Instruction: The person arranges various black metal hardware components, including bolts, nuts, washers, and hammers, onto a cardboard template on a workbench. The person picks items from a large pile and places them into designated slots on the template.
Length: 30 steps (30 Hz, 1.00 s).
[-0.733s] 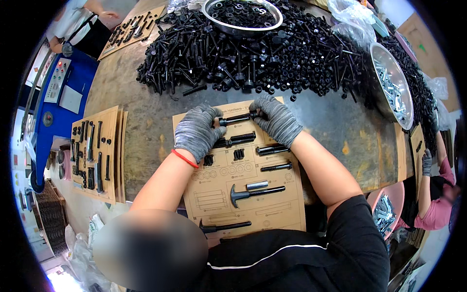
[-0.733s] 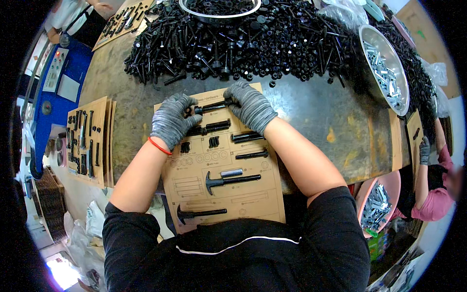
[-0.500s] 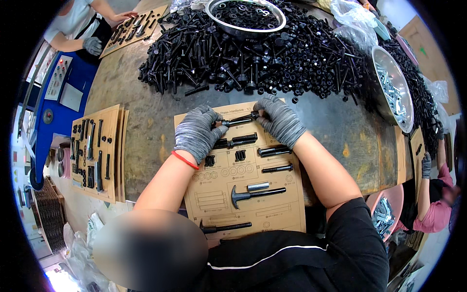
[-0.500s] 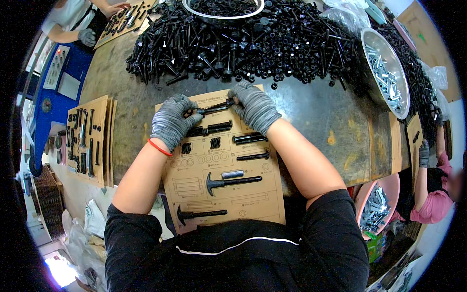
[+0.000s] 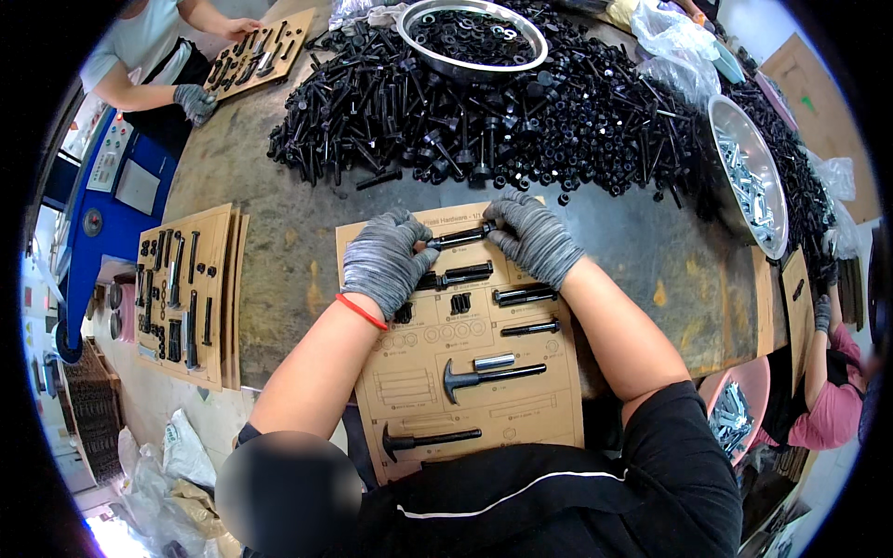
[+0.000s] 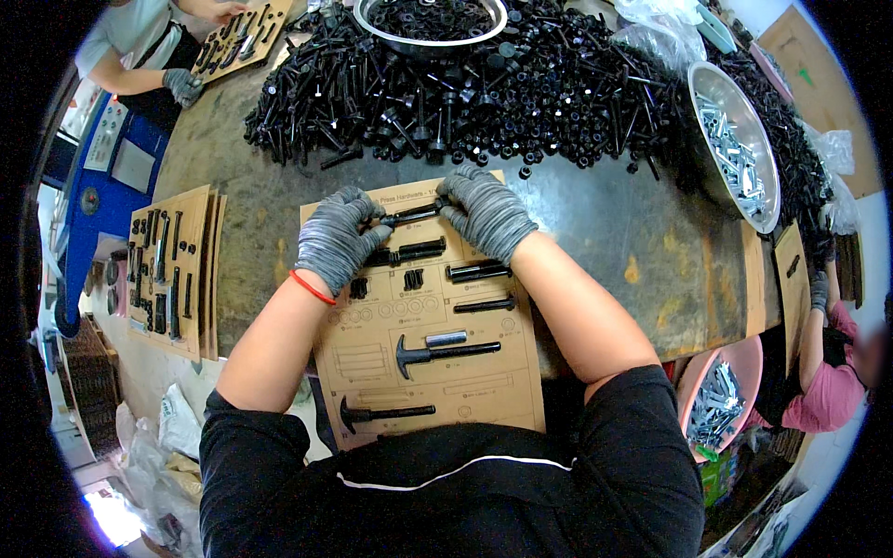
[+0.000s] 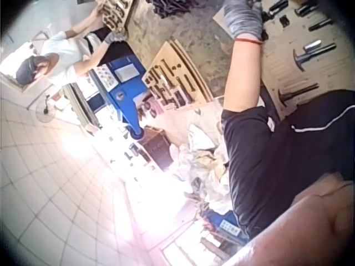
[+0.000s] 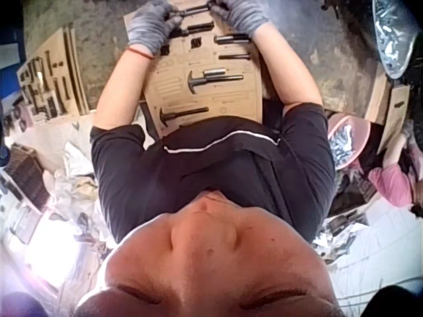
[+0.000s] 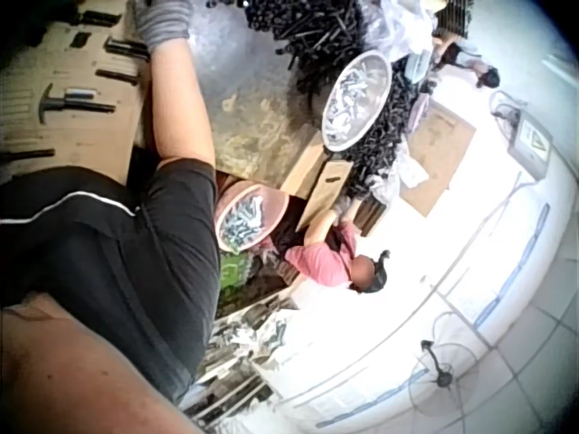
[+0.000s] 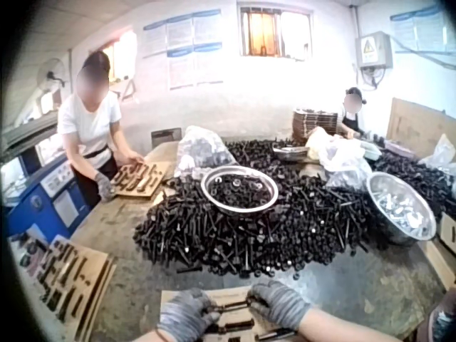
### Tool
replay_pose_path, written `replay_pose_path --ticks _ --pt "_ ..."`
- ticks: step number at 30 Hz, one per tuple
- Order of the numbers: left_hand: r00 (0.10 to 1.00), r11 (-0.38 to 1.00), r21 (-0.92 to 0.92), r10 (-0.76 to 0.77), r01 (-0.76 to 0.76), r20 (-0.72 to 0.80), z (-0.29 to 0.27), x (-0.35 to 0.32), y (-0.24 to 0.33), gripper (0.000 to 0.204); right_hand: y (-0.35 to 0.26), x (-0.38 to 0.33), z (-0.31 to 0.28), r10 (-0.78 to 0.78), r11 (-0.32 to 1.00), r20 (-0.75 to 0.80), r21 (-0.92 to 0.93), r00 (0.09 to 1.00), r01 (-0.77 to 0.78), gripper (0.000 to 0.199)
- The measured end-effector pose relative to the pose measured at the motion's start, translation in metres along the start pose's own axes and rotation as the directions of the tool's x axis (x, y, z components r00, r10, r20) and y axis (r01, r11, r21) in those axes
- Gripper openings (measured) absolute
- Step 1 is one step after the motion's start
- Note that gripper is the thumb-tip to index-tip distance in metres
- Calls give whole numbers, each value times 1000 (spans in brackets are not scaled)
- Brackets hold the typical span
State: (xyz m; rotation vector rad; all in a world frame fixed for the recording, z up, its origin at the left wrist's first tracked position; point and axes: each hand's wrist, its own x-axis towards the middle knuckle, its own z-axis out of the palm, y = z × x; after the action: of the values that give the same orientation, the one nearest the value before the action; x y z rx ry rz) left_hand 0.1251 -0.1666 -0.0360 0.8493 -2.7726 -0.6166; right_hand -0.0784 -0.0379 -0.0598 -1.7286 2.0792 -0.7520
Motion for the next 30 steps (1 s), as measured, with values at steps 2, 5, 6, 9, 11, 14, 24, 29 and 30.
replay_pose_path --ticks 2,5,6,9,11,14,24,29,30 --pt "1000 1000 9 -19 19 -16 1 -3 -1 20 -2 0 5 10 1000 17 -29 1000 -9 36" --pt "994 981 -193 -30 8 -108 -11 -17 3 45 -7 0 -3 54 999 25 4 998 -54 45" --pt "991 979 -205 -29 1 -134 -11 -25 -6 57 -15 2 -15 146 985 49 86 988 -150 45" --pt "947 917 -396 -159 37 -279 -13 -50 -35 56 -10 19 -50 98 993 -89 75 991 -91 32" --pt "867 756 -653 -356 49 -348 8 -64 -73 53 -9 46 -79 -20 1000 -291 16 957 26 24" --pt "791 721 -693 -418 -9 -446 22 -66 -97 45 3 119 -118 -123 916 -418 -396 900 -58 19" --pt "800 739 -674 -396 -15 -451 20 -58 -100 35 23 262 -134 549 610 -126 -615 826 -499 42" --pt "818 766 -642 -341 -43 -462 19 -51 -95 34 45 269 -143 717 494 -130 -598 685 -631 54" --pt "825 740 -671 -354 -41 -441 21 -49 -95 34 57 272 -140 749 491 -133 -547 649 -678 60"
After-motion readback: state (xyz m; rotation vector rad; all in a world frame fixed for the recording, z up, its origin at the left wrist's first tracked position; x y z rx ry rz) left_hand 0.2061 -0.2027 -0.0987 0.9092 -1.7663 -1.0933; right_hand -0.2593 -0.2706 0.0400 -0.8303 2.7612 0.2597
